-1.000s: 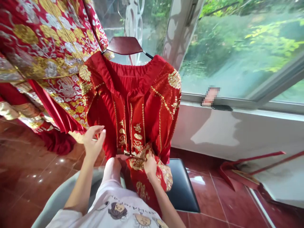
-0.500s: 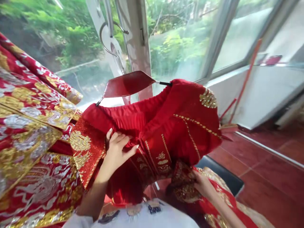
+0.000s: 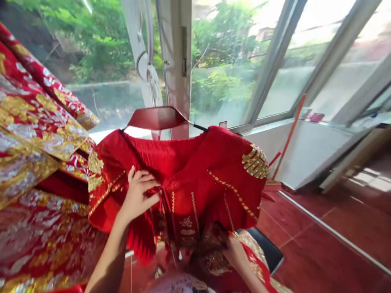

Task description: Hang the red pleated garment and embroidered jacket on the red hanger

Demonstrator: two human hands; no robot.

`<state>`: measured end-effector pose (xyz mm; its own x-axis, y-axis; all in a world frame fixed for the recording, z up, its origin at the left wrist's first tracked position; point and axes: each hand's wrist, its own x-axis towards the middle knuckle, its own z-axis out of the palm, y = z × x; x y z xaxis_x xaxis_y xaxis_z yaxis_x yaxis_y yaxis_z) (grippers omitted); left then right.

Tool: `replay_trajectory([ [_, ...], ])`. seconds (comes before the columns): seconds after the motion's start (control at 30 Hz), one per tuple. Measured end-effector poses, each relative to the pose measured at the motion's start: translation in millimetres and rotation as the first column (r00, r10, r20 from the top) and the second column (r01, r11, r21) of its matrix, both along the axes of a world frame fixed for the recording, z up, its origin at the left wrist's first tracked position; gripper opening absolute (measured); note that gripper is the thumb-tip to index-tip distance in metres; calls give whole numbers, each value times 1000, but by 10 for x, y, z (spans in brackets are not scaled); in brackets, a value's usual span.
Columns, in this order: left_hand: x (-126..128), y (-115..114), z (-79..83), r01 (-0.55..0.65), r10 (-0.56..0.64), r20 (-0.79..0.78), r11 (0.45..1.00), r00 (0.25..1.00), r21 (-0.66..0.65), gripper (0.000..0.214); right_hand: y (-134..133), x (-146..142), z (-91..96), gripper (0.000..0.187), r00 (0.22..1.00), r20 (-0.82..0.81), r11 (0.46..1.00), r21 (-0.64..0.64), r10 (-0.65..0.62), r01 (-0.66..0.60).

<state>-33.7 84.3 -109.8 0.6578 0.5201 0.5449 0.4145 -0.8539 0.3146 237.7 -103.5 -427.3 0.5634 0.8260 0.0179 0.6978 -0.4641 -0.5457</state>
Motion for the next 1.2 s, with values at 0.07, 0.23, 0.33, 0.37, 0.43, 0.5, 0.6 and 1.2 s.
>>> replay_trajectory([
  [0.07, -20, -146, 1, -24, 24, 7, 999, 1000, -23, 12, -40, -10, 58, 52, 997, -1, 989, -127, 80, -79],
  [0.23, -62, -575, 88, -115, 113, -70, 993, 991, -25, 15, -89, -102, 291, 46, 987, 60, 978, -153, 152, -142],
  [0.33, 8, -736, 147, -137, 138, -154, 990, 978, 17, 17, -55, -306, 618, 34, 984, 77, 986, -55, 162, -158],
  [0.37, 36, -764, 163, -135, 139, -179, 990, 974, 33, 17, -40, -413, 782, 33, 981, 57, 983, -13, 184, -183],
  [0.43, 81, -789, 192, -120, 130, -221, 991, 967, 60, 19, -12, -673, 1189, 31, 965, -9, 959, 112, 264, -261],
  [0.5, 100, -784, 222, -96, 110, -246, 993, 963, 70, 21, 25, -946, 1655, 29, 858, -197, 811, 478, 473, -337],
  [0.6, 85, -754, 270, -50, 60, -274, 998, 960, 46, 25, 147, -1252, 2254, 24, 788, -128, 572, 758, 602, -313],
  [1.2, 24, -920, 413, 34, -31, -293, 999, 956, 3, 22, 442, -1238, 2782, 19, 612, -467, 590, 807, 638, 1],
])
